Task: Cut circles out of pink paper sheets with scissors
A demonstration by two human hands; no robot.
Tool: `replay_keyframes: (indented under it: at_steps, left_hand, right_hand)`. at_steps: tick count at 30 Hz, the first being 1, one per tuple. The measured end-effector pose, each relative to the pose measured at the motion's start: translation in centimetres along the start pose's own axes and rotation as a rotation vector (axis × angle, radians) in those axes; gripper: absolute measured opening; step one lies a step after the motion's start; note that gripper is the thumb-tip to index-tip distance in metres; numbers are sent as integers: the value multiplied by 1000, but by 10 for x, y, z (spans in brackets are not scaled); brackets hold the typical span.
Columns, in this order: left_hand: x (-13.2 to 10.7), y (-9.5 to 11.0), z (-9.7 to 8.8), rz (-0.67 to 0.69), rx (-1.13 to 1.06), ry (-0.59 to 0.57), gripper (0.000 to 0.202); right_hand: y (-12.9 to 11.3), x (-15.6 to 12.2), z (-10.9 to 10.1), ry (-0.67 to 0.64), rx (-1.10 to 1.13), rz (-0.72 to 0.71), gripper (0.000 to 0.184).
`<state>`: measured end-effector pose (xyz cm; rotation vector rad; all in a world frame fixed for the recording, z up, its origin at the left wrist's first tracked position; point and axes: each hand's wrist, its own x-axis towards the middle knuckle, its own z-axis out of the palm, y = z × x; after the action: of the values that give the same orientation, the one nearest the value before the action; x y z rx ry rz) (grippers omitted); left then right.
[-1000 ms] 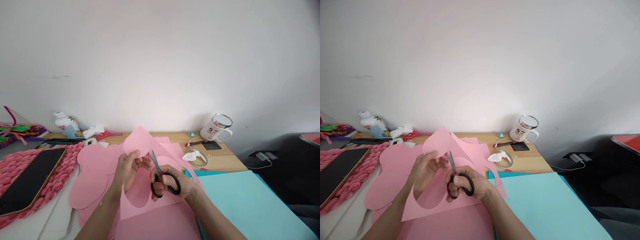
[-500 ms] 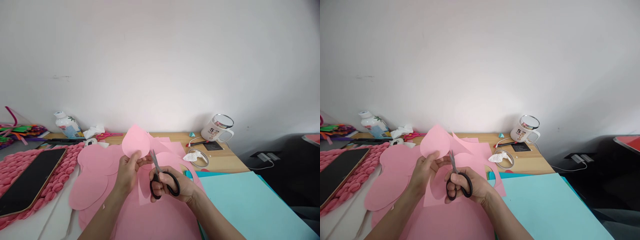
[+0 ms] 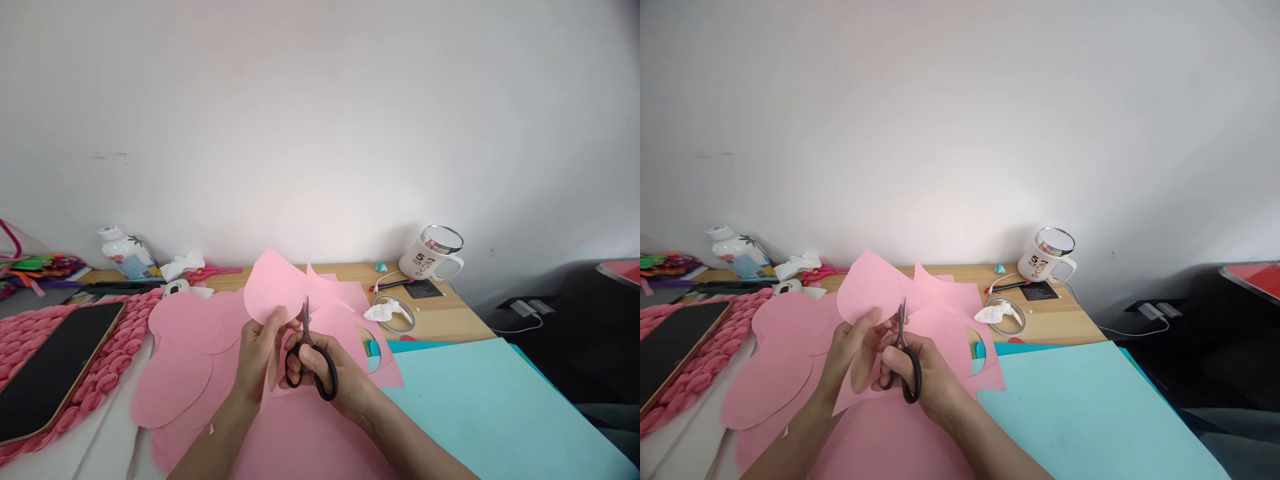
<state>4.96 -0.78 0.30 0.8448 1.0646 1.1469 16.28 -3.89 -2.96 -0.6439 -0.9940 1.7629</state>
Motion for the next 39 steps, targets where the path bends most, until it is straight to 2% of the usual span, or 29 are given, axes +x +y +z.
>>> replay_keyframes:
  at_steps: [3, 6, 11, 15, 23, 27, 32, 36, 39]
  left_hand:
    - [-6, -3, 7, -51, -10, 22, 32]
    - [-7, -6, 10, -13, 14, 41, 32]
    - [-5, -9, 7, 58, 74, 58, 32]
    - [-3, -12, 4, 40, 133, 78, 34]
    - [-3, -6, 3, 74, 116, -49, 16]
    - [3, 0, -6, 64, 238, -114, 10]
    - [6, 4, -10, 151, 315, -100, 11]
    - [0, -2, -3, 121, 232, -106, 23]
    - [-1, -7, -1, 96, 175, -70, 20]
  right_hand:
    - [4, 1, 3, 48, -78, -49, 39]
    - [6, 1, 3, 58, -112, -85, 37]
    - [6, 2, 4, 54, -41, -81, 37]
    - [7, 2, 5, 41, 7, -87, 35]
    - [-5, 1, 2, 129, -236, -117, 33]
    - [-11, 0, 2, 122, -291, -108, 30]
    - [-8, 0, 0, 107, -298, -65, 30]
    - [-8, 0, 0, 115, -295, -63, 28]
    - [-8, 0, 0, 126, -291, -69, 28]
